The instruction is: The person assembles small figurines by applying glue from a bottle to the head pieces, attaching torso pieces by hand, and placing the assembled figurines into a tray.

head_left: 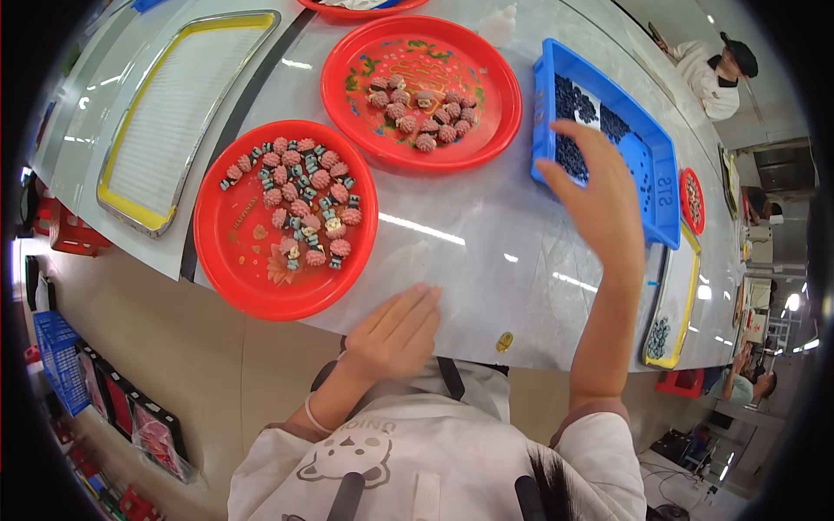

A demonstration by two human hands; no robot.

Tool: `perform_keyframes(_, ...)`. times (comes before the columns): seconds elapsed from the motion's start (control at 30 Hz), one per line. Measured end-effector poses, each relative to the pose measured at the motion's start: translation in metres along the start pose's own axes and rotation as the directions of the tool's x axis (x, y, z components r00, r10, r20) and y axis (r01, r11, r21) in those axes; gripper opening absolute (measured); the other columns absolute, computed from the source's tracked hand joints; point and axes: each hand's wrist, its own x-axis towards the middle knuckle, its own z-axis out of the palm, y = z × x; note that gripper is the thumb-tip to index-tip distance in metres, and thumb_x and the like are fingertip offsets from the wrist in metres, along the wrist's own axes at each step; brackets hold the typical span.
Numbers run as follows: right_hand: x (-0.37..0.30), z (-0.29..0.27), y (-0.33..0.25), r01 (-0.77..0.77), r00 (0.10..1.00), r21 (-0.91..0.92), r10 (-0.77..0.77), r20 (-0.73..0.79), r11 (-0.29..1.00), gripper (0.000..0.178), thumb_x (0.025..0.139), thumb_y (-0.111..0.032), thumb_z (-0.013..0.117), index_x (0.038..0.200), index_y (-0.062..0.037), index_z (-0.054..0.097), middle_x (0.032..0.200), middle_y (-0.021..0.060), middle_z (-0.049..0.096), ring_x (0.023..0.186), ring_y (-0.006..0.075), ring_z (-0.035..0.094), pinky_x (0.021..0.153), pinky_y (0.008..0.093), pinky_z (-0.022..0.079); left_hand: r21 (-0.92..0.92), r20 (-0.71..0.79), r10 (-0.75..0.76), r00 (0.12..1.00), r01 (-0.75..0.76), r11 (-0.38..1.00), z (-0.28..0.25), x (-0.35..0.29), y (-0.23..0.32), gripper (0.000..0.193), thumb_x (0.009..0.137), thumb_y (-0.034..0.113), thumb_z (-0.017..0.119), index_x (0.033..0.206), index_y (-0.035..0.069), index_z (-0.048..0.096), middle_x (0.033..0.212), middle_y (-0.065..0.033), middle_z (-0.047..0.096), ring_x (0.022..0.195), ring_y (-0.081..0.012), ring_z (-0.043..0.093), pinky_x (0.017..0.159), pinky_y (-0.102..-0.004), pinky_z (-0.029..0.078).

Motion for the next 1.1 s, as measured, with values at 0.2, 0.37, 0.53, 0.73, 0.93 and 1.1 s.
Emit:
perform_keyframes(0.2, -0.085, 0.036, 0.008, -0.259, 0.951, -0.267, 0.196, -0.240, 0.928, 0.060, 0.077, -0.021, 0.059, 0.130, -0.0092, 0.032, 0.134, 0.0249, 0.024, 0.121, 0.0411, 0.027, 0.098, 0.0414, 0.027, -0.063, 0.000, -0.068, 0.998, 0.068, 0.996, 0.000, 0.006, 0.006, 0.017, 0.061, 0.001, 0.052, 0.076, 0.003, 0.061, 0.091, -0.0082, 0.063, 0.087, -0.0226, 0.060, 0.072, -0.0296, 0.048)
perform_keyframes(0.37, -0.085, 0.049, 0.024, -0.347, 0.922, -0.156, 0.306, -0.235, 0.925, 0.073, 0.080, -0.024, 0.056, 0.136, -0.0087, 0.013, 0.134, 0.0352, 0.009, 0.124, 0.0473, 0.016, 0.101, 0.0440, 0.021, -0.149, 0.108, -0.163, 0.981, 0.178, 0.973, -0.014, 0.014, 0.013, 0.023, 0.064, 0.000, 0.053, 0.085, 0.004, 0.061, 0.097, -0.0078, 0.061, 0.093, -0.0235, 0.057, 0.079, -0.0311, 0.044)
perform_keyframes(0.53, -0.078, 0.052, 0.033, -0.290, 0.939, -0.161, 0.249, -0.236, 0.943, 0.075, 0.078, -0.024, 0.057, 0.136, -0.0062, 0.013, 0.133, 0.0366, 0.008, 0.123, 0.0486, 0.017, 0.101, 0.0461, 0.020, -0.304, 0.306, -0.327, 0.894, 0.417, 0.857, -0.028, 0.037, 0.023, 0.041, 0.074, 0.006, 0.053, 0.114, 0.003, 0.046, 0.116, -0.0138, 0.049, 0.107, -0.0298, 0.047, 0.089, -0.0353, 0.038)
perform_keyframes(0.73, -0.061, 0.052, 0.050, -0.335, 0.921, -0.166, 0.285, -0.265, 0.927, 0.076, 0.076, -0.023, 0.058, 0.135, -0.0043, 0.014, 0.131, 0.0384, 0.006, 0.121, 0.0517, 0.018, 0.100, 0.0496, 0.020, -0.188, 0.318, -0.236, 0.918, 0.305, 0.934, -0.021, 0.080, 0.014, 0.049, 0.077, 0.011, 0.054, 0.122, 0.003, 0.038, 0.127, -0.0158, 0.038, 0.119, -0.0301, 0.035, 0.097, -0.0372, 0.030)
perform_keyframes(0.93, -0.032, 0.054, 0.078, -0.437, 0.848, -0.048, 0.394, -0.355, 0.898, 0.069, 0.074, -0.014, 0.053, 0.134, -0.0086, 0.021, 0.131, 0.0396, 0.004, 0.120, 0.0527, 0.018, 0.098, 0.0466, 0.027, 0.206, 0.228, -0.202, 0.952, 0.155, 0.966, 0.008, 0.104, -0.007, 0.055, 0.079, 0.019, 0.052, 0.127, 0.002, 0.032, 0.128, -0.0180, 0.036, 0.123, -0.0307, 0.029, 0.102, -0.0424, 0.021)
perform_keyframes(1.1, -0.005, 0.057, 0.114, -0.399, 0.831, -0.034, 0.346, -0.435, 0.916, 0.069, 0.071, -0.010, 0.050, 0.134, -0.0135, 0.024, 0.130, 0.0407, 0.003, 0.121, 0.0518, 0.019, 0.095, 0.0415, 0.033, 0.288, 0.265, -0.216, 0.940, 0.136, 0.948, 0.025, 0.108, -0.020, 0.053, 0.078, 0.018, 0.054, 0.124, -0.002, 0.034, 0.123, -0.0182, 0.040, 0.118, -0.0306, 0.034, 0.101, -0.0441, 0.022)
